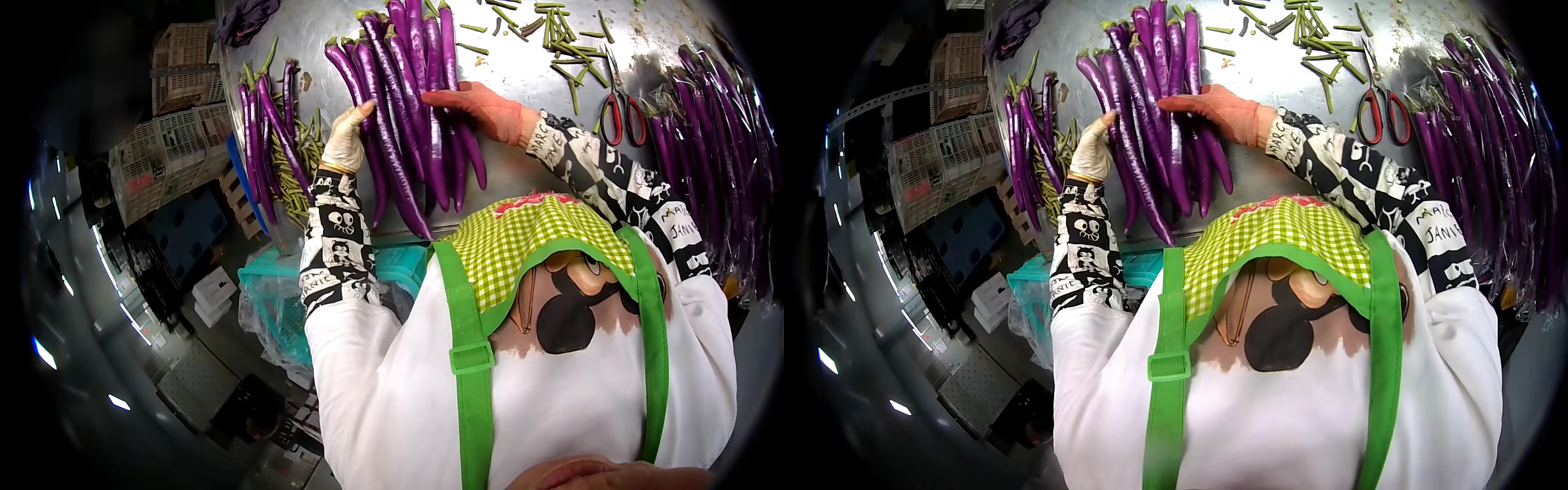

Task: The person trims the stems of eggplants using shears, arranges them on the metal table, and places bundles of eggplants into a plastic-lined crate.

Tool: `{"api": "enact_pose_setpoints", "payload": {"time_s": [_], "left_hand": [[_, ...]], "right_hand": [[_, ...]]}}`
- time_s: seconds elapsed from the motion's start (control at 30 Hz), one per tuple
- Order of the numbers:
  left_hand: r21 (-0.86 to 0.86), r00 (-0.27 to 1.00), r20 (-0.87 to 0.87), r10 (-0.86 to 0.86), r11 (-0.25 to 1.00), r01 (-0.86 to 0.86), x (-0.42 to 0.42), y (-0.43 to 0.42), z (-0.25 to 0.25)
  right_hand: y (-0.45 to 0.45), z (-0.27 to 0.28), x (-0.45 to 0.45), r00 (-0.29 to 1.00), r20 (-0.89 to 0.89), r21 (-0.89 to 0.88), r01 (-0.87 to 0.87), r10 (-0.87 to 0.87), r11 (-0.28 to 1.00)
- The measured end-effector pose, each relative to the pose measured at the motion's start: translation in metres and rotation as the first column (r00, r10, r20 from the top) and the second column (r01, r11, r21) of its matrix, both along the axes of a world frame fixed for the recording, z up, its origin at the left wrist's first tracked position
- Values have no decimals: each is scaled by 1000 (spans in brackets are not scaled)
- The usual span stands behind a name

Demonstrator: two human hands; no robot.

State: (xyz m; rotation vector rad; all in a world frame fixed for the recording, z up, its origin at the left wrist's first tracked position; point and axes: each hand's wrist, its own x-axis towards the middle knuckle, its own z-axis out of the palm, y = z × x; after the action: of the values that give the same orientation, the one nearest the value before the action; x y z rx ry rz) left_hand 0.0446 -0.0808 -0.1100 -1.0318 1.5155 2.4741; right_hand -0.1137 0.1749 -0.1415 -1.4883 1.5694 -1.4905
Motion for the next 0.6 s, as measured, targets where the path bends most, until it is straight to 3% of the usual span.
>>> {"api": "enact_pose_setpoints", "payload": {"time_s": [0.03, 0.13, 0.17, 0.2, 0.27, 0.3, 0.33, 0.37, 0.4, 0.43, 0.47, 0.5, 0.53, 0.57, 0.6], "left_hand": [[92, 1000, -31, -7, 996, 10, 0, -1, -4], [312, 990, -131, 61, 950, -17, -2, 12, -12], [381, 985, -153, 86, 924, -22, -1, 16, -14], [423, 983, -147, 114, 905, -42, 0, 20, -17], [501, 977, -133, 168, 862, -80, 0, 32, -17], [557, 969, -134, 207, 825, -99, 1, 31, -22], [572, 968, -174, 182, 818, -51, 3, 31, -25], [583, 964, -218, 153, 812, 2, 5, 30, -26], [564, 966, -225, 127, 825, 23, 8, 31, -29], [580, 972, -187, 141, 815, -6, 12, 31, -36], [578, 976, -189, 104, 815, 25, 16, 32, -44], [570, 979, -197, 55, 819, 69, 18, 29, -51], [568, 990, -125, 73, 823, 11, 20, 26, -55], [561, 994, -64, 89, 827, -38, 19, 30, -52], [475, 994, -32, 103, 877, -76, 9, 45, -30]], "right_hand": [[-1, -9, 2, 999, -45, -45, 26, -28, 999], [1, -28, 2, 976, 210, -62, -35, 48, 997], [5, -34, -4, 985, 168, -41, -29, 36, 999], [3, -41, -7, 715, 696, 34, -112, 57, 993], [15, -35, -12, 459, 887, 15, -144, 54, 989], [23, -31, -12, 608, 793, -11, -59, 45, 998], [29, -25, -15, 840, 542, 28, 19, -31, 999], [32, -19, -20, 968, 222, 38, 109, -115, 993], [30, -14, -22, 764, 638, 130, 15, -95, 991], [27, -6, -20, 546, 835, 141, -98, -65, 985], [24, 2, -19, 276, 956, 151, -181, -97, 972], [22, 15, -17, 160, 984, 122, -240, -84, 963], [18, -1, -22, 520, 850, 240, -235, -87, 942], [12, 32, -13, 464, 874, 245, -164, -145, 955], [9, 41, -8, 523, 830, 282, -93, -194, 955]]}}
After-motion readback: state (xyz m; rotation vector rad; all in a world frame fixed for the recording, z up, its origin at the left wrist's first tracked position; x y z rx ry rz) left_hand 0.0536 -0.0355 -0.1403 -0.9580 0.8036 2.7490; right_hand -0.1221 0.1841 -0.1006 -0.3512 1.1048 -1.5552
